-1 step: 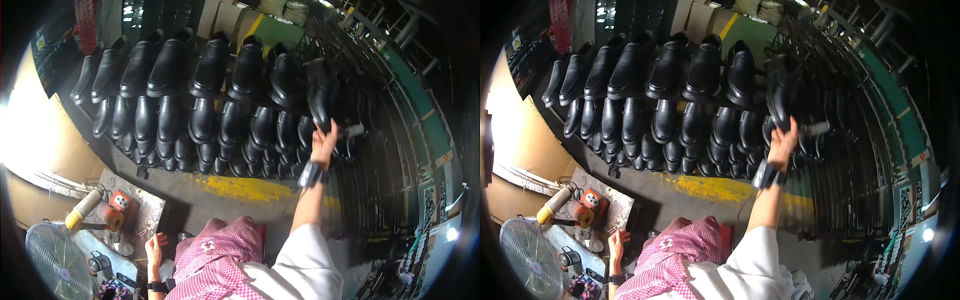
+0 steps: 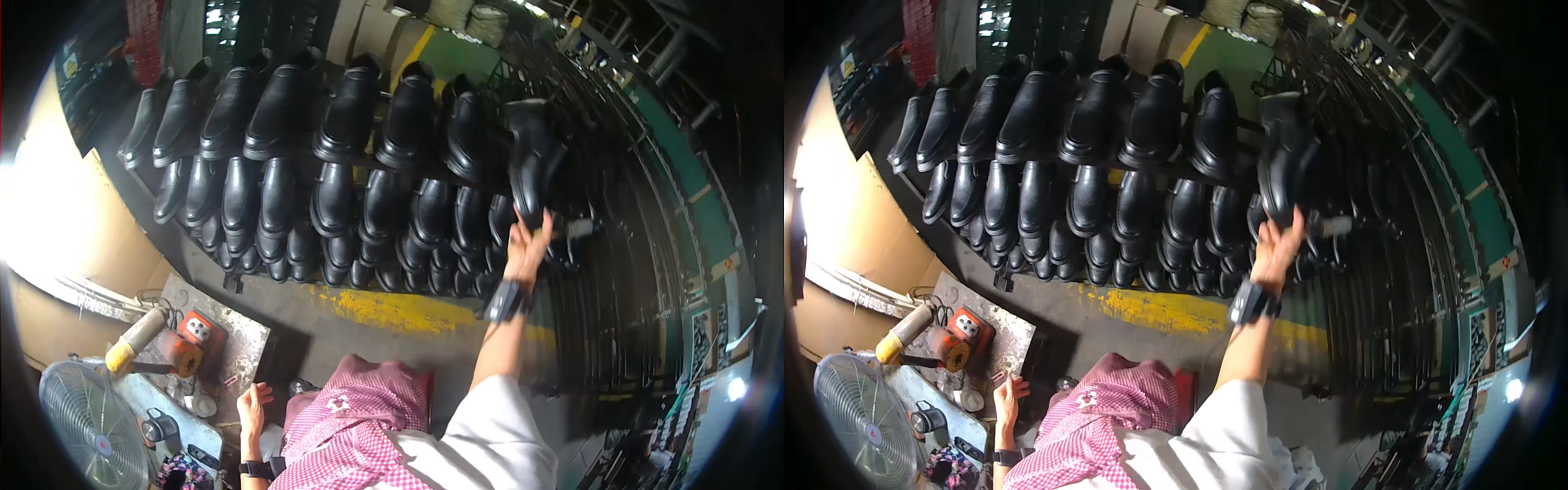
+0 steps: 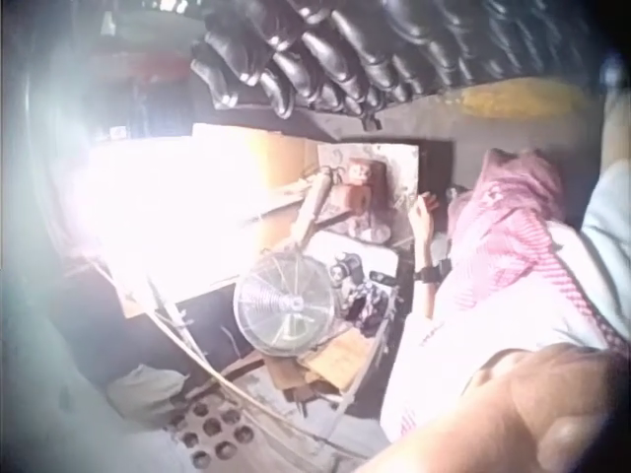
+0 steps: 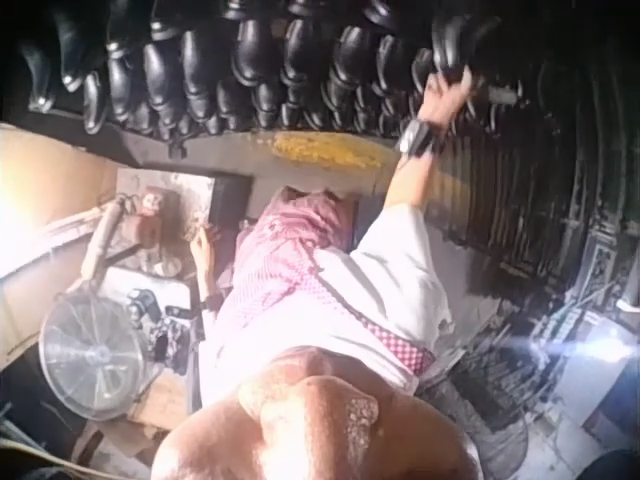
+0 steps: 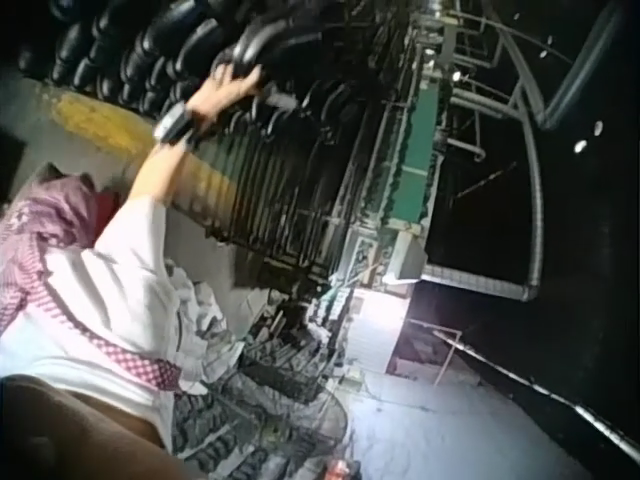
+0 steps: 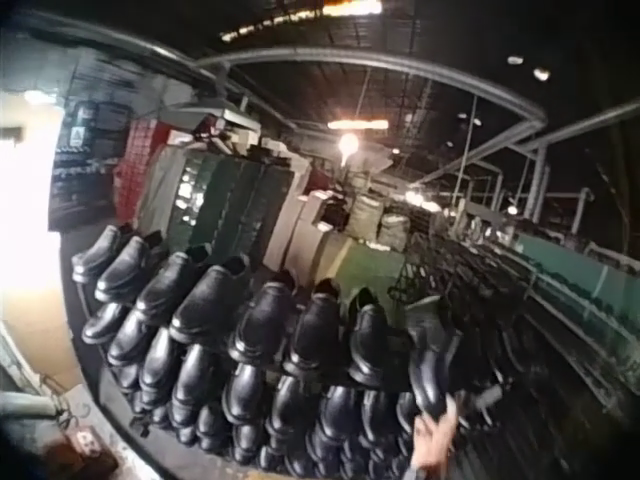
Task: Cleaning and brushing black shoes in a factory finishing area.
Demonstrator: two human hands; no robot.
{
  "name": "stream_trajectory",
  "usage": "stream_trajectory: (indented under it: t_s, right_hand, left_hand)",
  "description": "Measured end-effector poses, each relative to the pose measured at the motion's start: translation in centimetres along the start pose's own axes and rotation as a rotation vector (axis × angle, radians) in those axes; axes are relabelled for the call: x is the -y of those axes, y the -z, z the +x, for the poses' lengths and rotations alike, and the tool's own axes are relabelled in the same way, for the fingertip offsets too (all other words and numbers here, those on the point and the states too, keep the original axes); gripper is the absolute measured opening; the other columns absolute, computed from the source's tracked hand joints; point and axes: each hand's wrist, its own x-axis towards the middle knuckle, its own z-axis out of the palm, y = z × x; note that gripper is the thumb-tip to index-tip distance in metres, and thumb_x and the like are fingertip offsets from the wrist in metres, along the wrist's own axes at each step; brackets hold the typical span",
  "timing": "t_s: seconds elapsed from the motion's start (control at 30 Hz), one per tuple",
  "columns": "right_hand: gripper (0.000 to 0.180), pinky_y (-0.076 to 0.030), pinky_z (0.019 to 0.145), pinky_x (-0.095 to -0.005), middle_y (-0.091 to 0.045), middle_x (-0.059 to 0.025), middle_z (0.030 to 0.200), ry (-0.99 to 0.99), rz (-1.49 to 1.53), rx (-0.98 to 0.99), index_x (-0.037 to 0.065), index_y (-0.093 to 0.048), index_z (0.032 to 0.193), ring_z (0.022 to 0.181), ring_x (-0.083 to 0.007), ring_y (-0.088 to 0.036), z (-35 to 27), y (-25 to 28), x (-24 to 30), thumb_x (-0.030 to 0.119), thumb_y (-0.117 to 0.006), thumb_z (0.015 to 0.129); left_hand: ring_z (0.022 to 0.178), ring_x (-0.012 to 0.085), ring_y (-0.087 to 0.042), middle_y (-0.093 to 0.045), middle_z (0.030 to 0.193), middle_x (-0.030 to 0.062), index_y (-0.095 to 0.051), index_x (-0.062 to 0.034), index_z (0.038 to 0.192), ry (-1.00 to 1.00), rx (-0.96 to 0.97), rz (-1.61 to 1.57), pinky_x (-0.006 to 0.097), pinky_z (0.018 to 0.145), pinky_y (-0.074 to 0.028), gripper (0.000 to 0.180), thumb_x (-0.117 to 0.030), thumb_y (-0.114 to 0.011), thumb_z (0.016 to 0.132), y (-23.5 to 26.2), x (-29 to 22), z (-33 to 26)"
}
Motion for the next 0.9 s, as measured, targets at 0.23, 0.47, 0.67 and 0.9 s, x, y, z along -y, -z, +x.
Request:
stream_trajectory:
  t_s: [0.23, 0.47, 0.67, 0.9]
  right_hand:
    - [0.059, -0.024, 0.040, -0.0198, -0.057, -0.0154, 0.108, -0.287, 0.058, 0.624, 0.003, -0.048, 0.114, 0.037, -0.0075, -0.031, -7.7, 4.1, -3.3, 0.048, -0.055, 0.078]
    - [0.026, -0.032, 0.039, -0.0237, -0.059, -0.0004, 0.082, -0.831, -0.028, 0.663, 0.012, -0.055, 0.097, 0.040, -0.0111, -0.039, -13.9, 10.3, -12.7, 0.023, -0.060, 0.073]
    - [0.011, -0.027, 0.034, -0.0236, -0.052, -0.0016, 0.060, -1.398, -0.609, 0.645, 0.016, -0.055, 0.085, 0.033, -0.0109, -0.034, -26.4, 4.9, -22.7, 0.024, -0.060, 0.078]
    - [0.014, -0.023, 0.034, -0.0236, -0.024, 0.0017, 0.041, -1.414, -0.944, 0.385, 0.028, -0.057, 0.091, 0.033, -0.0109, -0.029, -34.6, 2.6, -35.3, 0.036, -0.056, 0.080]
  left_hand:
    - [0.068, 0.0214, -0.062, -0.062, 0.084, 0.0181, -0.056, 0.0086, 0.097, 0.099, -0.123, -0.084, 0.030, 0.061, -0.052, 0.047, -0.035, -0.041, 0.091, 3.3, 5.0, -1.1]
    - [0.066, 0.0180, -0.061, -0.063, 0.083, 0.0142, -0.055, 0.0064, 0.098, 0.199, -0.288, -0.296, 0.028, 0.062, -0.051, 0.042, -0.032, -0.040, 0.091, 4.6, 7.9, -1.5]
    - [0.067, 0.0185, -0.062, -0.064, 0.086, 0.0143, -0.055, 0.0049, 0.100, 0.394, -0.496, -0.380, 0.026, 0.060, -0.049, 0.045, -0.035, -0.037, 0.092, 6.2, 12.4, -5.6]
    - [0.072, 0.0188, -0.063, -0.064, 0.092, 0.0117, -0.053, 0.0010, 0.105, 0.628, -0.732, -0.579, 0.028, 0.062, -0.046, 0.044, -0.034, -0.030, 0.091, 6.5, 19.4, -12.9]
